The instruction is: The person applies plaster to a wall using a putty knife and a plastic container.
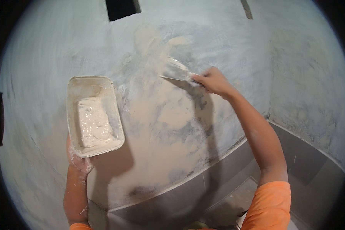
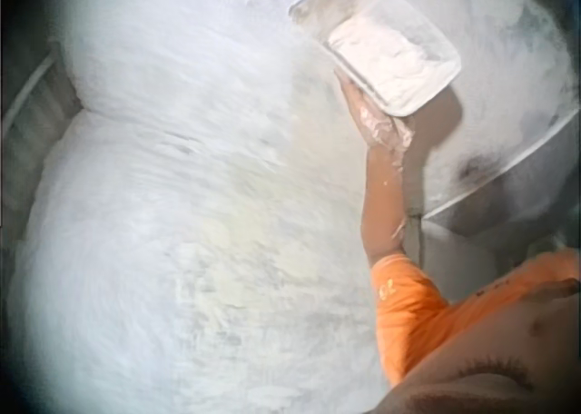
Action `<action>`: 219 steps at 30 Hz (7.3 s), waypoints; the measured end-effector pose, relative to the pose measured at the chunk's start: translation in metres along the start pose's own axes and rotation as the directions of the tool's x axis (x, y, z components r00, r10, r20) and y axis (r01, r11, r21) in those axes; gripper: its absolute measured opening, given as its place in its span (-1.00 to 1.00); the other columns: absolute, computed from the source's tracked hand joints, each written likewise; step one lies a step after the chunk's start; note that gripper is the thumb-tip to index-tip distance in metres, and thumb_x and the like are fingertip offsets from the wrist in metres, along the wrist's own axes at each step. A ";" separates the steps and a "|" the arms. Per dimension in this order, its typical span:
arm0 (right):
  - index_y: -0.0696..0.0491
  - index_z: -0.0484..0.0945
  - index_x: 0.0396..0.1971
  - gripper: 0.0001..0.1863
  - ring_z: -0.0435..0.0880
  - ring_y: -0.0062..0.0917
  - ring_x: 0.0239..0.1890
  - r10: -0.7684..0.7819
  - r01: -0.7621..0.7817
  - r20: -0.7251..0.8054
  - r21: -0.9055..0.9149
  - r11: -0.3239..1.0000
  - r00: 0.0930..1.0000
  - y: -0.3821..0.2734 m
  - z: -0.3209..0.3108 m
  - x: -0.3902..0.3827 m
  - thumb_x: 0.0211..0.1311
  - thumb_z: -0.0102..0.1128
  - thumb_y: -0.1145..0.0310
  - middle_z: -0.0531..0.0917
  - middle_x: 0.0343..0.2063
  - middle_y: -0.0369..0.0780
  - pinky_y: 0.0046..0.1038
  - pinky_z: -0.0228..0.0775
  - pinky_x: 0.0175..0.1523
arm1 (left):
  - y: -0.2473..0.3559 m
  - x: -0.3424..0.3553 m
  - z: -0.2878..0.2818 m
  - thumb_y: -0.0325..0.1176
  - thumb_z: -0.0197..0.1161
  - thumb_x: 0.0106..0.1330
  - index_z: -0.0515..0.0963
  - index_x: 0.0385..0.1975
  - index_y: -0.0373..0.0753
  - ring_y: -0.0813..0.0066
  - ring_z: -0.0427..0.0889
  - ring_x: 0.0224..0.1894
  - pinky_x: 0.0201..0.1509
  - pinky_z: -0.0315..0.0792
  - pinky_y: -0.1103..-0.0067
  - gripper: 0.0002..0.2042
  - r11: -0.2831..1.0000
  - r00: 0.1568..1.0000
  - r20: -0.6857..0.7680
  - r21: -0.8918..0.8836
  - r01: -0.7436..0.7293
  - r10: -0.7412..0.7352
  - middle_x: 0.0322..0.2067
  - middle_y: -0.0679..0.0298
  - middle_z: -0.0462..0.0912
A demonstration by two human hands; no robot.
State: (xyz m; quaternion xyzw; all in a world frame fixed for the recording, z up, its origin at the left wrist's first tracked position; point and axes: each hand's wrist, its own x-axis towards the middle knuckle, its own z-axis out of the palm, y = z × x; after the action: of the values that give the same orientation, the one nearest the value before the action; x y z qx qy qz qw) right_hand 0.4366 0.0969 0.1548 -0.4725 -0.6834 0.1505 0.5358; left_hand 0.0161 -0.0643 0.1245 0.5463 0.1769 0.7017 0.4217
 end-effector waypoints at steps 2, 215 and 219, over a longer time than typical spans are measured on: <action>0.16 0.65 -0.61 -0.49 0.43 -0.64 -0.71 0.078 -0.079 0.015 0.104 0.991 0.997 0.055 -0.005 -0.007 0.35 0.31 0.01 0.53 -0.72 -0.30 -0.52 0.21 -0.57 | 0.028 -0.022 -0.009 -0.03 -0.09 0.60 0.26 0.41 -0.26 0.21 0.55 0.24 0.31 0.54 0.34 -0.46 0.986 0.994 -0.079 0.151 -0.069 0.082 0.24 0.09 0.48; 0.13 0.60 -0.50 -0.57 0.33 -0.68 -0.75 0.129 -0.039 -0.110 0.594 0.804 0.986 -0.150 0.169 -0.051 0.46 0.20 0.08 0.44 -0.75 -0.35 -0.54 0.10 -0.64 | -0.051 -0.053 -0.127 0.13 0.02 0.53 0.14 0.46 -0.27 0.20 0.44 0.30 0.35 0.42 0.30 -0.30 0.943 0.985 -0.049 0.300 -0.143 0.165 0.33 0.12 0.36; 0.12 0.60 -0.56 -0.55 0.36 -0.67 -0.76 0.294 -0.207 -0.048 0.604 0.770 0.954 -0.057 0.212 -0.100 0.45 0.22 0.08 0.49 -0.72 -0.34 -0.52 0.10 -0.67 | -0.047 -0.056 -0.129 -0.04 0.39 0.33 0.17 0.45 -0.36 0.18 0.46 0.32 0.32 0.47 0.29 -0.18 0.997 0.957 -0.291 -0.074 -0.037 0.014 0.36 0.01 0.35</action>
State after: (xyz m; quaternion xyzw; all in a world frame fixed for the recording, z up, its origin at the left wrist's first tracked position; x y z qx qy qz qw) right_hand 0.2211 0.0514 0.0557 -0.3780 -0.4935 0.3930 0.6776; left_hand -0.0804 -0.0536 0.0124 0.4227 0.2017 0.7861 0.4034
